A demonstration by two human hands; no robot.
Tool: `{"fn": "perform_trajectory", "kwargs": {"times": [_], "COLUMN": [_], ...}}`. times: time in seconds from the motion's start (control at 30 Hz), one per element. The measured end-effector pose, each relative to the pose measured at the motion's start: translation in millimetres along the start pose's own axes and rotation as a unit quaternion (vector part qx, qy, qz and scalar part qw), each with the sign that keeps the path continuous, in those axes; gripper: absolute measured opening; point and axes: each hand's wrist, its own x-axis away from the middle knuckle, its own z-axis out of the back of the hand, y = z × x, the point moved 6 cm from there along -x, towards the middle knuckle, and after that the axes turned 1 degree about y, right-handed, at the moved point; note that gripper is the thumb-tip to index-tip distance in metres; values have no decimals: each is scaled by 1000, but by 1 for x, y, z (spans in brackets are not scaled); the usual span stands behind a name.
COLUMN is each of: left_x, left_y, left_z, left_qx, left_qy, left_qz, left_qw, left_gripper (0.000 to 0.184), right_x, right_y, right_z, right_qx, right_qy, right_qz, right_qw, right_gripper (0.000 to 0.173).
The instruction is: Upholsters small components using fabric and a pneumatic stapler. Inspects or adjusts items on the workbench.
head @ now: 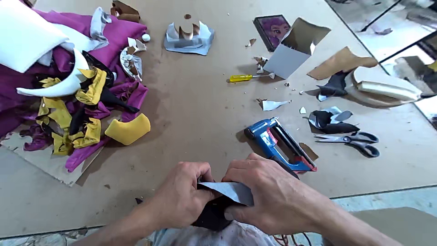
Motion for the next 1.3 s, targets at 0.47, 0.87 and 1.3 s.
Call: {"fn": "perform_trajectory", "kwargs": {"times": [0.47,0.87,1.3], "left_x": [3,15,20], "left_y": [-7,-2,-6], "left_z": [5,10,-14], "left_qx": [-21,-114,-11], "left_qy": [-199,-66,182], "left_qz": [-23,-51,-98], "left_qw": [979,990,978], "left_gripper": [71,29,33], "right_x": [-30,-15,16], "right_y": [26,21,4], "right_z": [-17,-11,-7], "right_qx": [-77,22,-16], "right_qy": [-83,82,72], "right_qz": [6,38,-28], "right_qw": [994,996,997], "right_gripper": [39,38,38]}}
